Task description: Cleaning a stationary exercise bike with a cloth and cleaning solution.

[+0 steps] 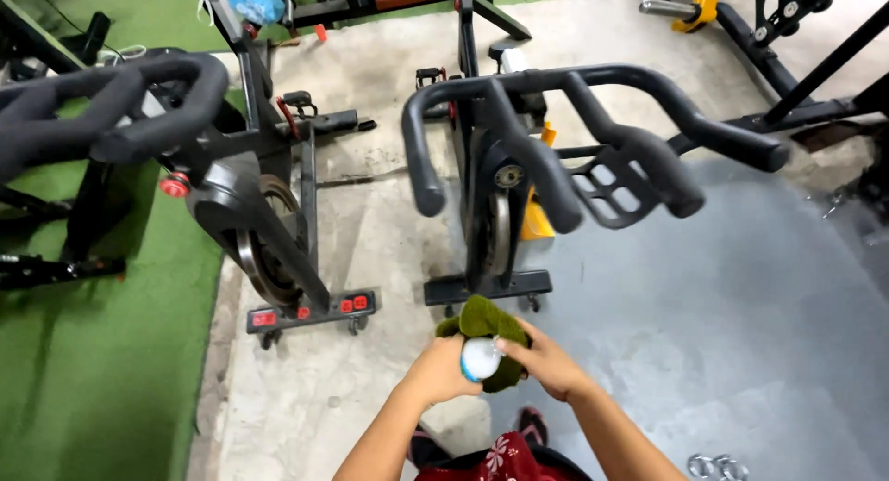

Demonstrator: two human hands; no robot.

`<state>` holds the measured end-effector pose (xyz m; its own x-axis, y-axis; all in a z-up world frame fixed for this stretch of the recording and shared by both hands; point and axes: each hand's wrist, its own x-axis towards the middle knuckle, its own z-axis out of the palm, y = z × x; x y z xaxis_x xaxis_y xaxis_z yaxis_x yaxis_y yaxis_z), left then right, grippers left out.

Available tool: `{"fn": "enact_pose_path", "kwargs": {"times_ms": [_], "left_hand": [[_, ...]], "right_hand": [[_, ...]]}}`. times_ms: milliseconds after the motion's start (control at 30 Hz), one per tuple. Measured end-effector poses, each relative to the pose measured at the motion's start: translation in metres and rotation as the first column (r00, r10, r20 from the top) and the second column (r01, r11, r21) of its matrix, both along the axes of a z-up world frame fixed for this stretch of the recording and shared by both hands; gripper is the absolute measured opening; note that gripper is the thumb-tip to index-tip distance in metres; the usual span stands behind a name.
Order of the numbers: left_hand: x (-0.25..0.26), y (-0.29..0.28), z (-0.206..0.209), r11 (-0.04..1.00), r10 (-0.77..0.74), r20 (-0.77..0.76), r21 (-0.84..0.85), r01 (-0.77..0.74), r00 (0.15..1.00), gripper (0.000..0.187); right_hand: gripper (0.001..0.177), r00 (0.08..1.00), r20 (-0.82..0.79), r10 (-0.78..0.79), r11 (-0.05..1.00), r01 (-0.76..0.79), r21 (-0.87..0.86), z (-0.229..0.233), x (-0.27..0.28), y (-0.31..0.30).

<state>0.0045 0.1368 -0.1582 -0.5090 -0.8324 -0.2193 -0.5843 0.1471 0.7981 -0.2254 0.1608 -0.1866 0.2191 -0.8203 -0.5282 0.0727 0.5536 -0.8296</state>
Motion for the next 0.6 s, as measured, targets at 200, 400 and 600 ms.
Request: {"fn": "enact_pose_path", "kwargs": {"times_ms": [200, 400, 600], "left_hand": [[-0.087, 0.021, -0.001, 1.0, -0.015, 0.129, 0.019, 0.013, 0.992, 0.062], [-0.141, 0.04, 0.009, 0.998, 0.01, 0.116, 0.063, -0.017, 0.993, 0.062], [-0.173, 0.045, 0.004, 0.999, -0.02, 0.129, 0.047, 0.014, 0.991, 0.065]], "right_hand": [[0.045, 0.996, -0.08, -0.041, 0.964, 0.019, -0.265, 0.02, -0.072, 0.024], [0.038, 0.92, -0.378, -0.103, 0.944, -0.029, -0.33, -0.013, -0.149, 0.039], [0.05, 0.947, -0.018, -0.32, 0.934, 0.312, -0.173, -0.009, -0.176, 0.056]]}}
